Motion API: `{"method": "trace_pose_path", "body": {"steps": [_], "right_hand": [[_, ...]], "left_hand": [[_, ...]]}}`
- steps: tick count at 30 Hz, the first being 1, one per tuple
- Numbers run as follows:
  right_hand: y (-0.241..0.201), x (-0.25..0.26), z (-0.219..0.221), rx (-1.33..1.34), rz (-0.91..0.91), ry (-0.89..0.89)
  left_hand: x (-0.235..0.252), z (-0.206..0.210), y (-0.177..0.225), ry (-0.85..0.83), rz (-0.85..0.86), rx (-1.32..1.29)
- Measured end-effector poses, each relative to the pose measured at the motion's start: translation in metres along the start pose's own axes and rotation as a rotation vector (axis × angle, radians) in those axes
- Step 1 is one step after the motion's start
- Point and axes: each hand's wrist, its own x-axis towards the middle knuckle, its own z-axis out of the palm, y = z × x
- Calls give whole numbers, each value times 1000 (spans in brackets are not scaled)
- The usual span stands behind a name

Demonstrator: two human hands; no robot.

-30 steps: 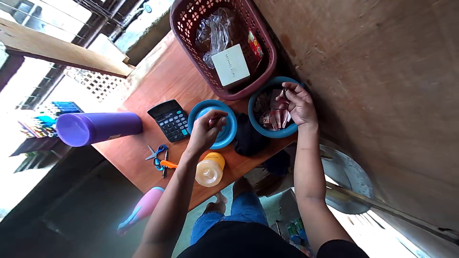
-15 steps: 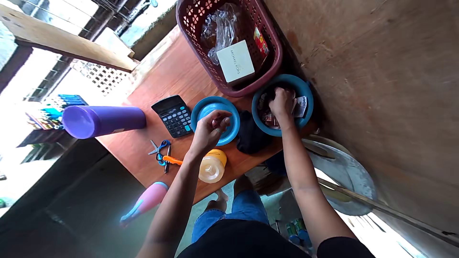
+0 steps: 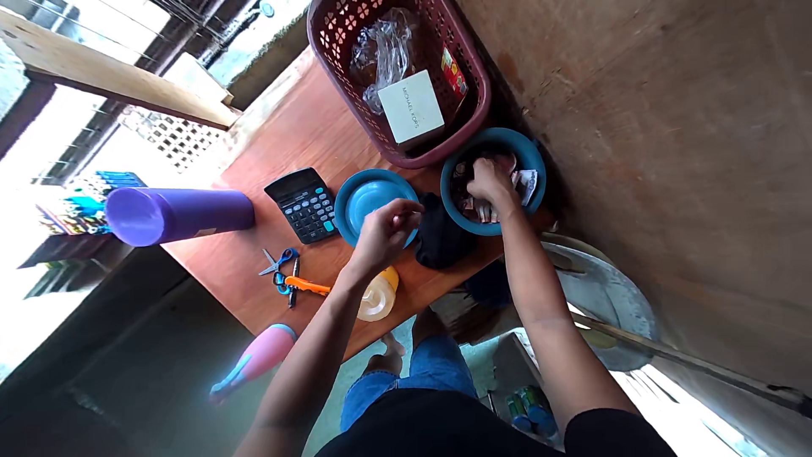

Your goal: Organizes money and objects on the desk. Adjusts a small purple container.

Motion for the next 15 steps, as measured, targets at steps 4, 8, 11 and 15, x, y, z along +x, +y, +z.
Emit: {"method": "trace_pose_path", "body": {"steps": [4, 8, 11, 15], "right_hand": [[23, -11, -19, 501, -320, 188], [48, -54, -43, 1043, -517, 246], [69, -90, -52, 1337, -623, 233], [93, -120, -45, 1591, -615, 344]], "left_hand": [[15, 31, 32, -185, 185, 263], [41, 84, 45, -443, 412, 489], [81, 127, 41, -588, 550, 618], [136, 147, 6, -518, 633, 726]]}}
